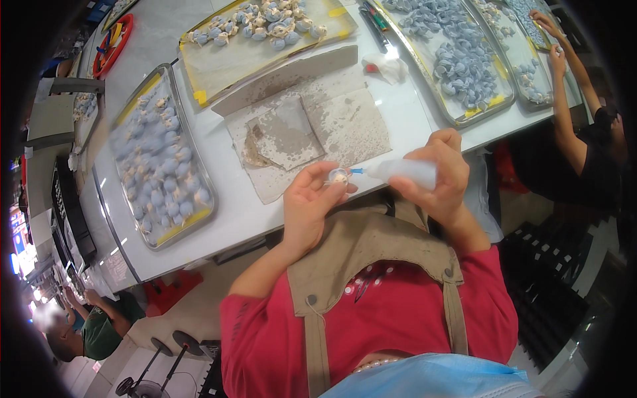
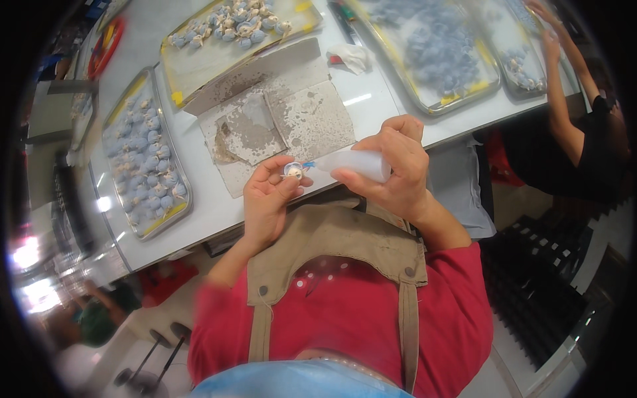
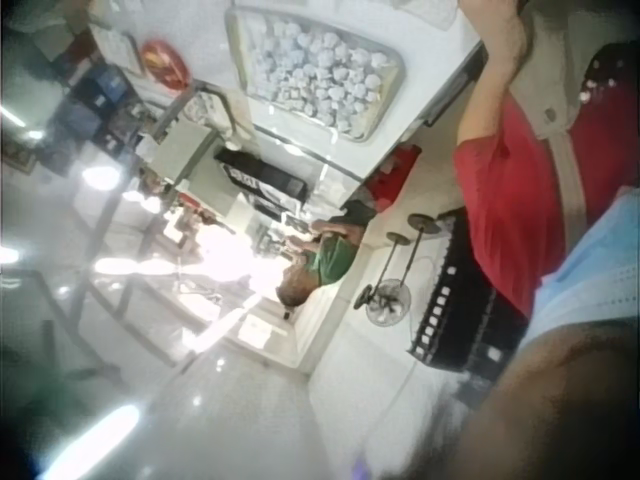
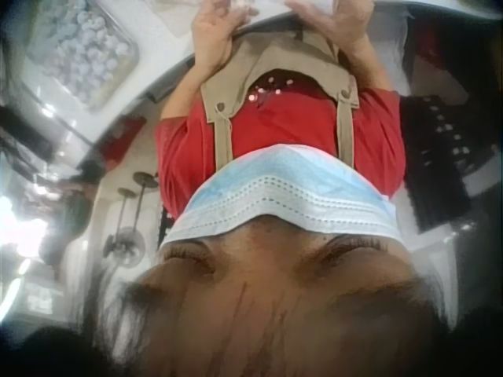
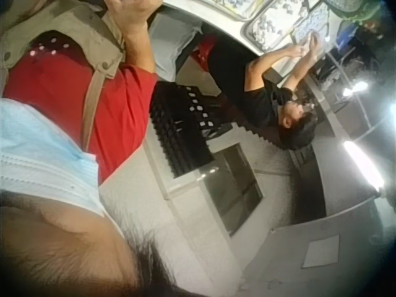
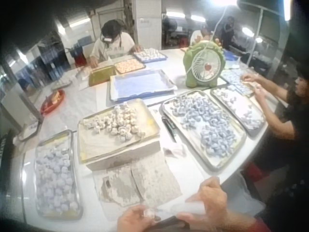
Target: The person repeatedly picks up small, round, blue confections from a tray, applies a white substance from a squeeze bottle, and places them onto a tray. The process is repetitive and involves handling the items one at a time.
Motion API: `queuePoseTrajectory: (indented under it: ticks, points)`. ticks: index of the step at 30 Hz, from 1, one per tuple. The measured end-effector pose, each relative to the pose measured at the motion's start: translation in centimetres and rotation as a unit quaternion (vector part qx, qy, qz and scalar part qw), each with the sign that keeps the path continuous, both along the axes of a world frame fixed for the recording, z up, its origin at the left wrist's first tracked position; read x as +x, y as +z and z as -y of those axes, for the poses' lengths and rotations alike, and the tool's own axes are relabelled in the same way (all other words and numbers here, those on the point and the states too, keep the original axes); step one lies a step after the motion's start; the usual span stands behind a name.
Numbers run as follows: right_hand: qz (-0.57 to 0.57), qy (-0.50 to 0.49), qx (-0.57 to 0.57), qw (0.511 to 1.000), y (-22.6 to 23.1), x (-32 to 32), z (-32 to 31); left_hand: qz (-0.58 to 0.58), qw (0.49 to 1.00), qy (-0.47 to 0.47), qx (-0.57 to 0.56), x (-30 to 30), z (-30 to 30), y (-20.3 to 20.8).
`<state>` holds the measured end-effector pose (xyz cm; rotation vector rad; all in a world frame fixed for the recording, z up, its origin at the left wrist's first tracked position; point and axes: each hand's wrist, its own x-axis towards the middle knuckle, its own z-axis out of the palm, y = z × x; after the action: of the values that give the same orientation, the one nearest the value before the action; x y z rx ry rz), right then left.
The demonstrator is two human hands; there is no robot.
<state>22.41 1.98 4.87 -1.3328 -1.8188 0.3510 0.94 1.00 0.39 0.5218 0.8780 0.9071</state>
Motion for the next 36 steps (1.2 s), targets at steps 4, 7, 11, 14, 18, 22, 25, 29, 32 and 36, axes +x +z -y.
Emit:
queuePoseTrajectory:
  ticks: [4, 7, 11, 14, 18, 22, 25, 29, 32, 36]
  points:
    - [-0.014, 0.0, -0.017, 1.0, -0.1, 0.0, 0.0, -0.002, 1.0, 0.007, 0.0, -0.2, -0.1, 0.0]
    - [-0.052, -0.003, -0.045, 0.998, -0.3, -0.1, 0.0, -0.002, 1.0, 0.015, -0.007, -0.5, -0.2, 0.2]
    - [-0.15, -0.051, -0.103, 0.982, -2.4, -0.6, -0.7, 0.006, 1.0, 0.018, 0.007, -1.2, -0.3, -0.3]
    - [-0.206, -0.097, -0.146, 0.963, -5.1, -1.8, -2.5, 0.029, 0.997, 0.008, 0.069, -1.9, -0.3, -0.3]
    - [-0.053, -0.118, -0.078, 0.989, -6.1, -3.6, -5.4, 0.124, 0.985, -0.03, 0.116, -3.1, -0.6, 0.5]
    - [0.047, -0.068, -0.037, 0.996, -6.0, -1.2, -7.0, 0.111, 0.985, -0.032, 0.131, -3.6, -1.2, 1.2]
    - [0.154, -0.123, 0.063, 0.978, -4.9, 3.6, -10.6, 0.086, 0.988, -0.021, 0.123, -3.6, -1.2, 0.7]
    - [0.322, -0.211, 0.119, 0.915, -5.6, 9.2, -16.2, 0.074, 0.99, -0.038, 0.112, -2.6, -1.3, 0.5]
    - [0.352, -0.204, 0.065, 0.911, -6.4, 11.2, -18.0, 0.07, 0.991, -0.043, 0.107, -1.8, -1.2, 0.4]
    - [0.19, -0.224, -0.006, 0.956, -5.6, 10.5, -16.6, 0.014, 0.995, -0.025, 0.092, -0.7, -1.3, 0.4]
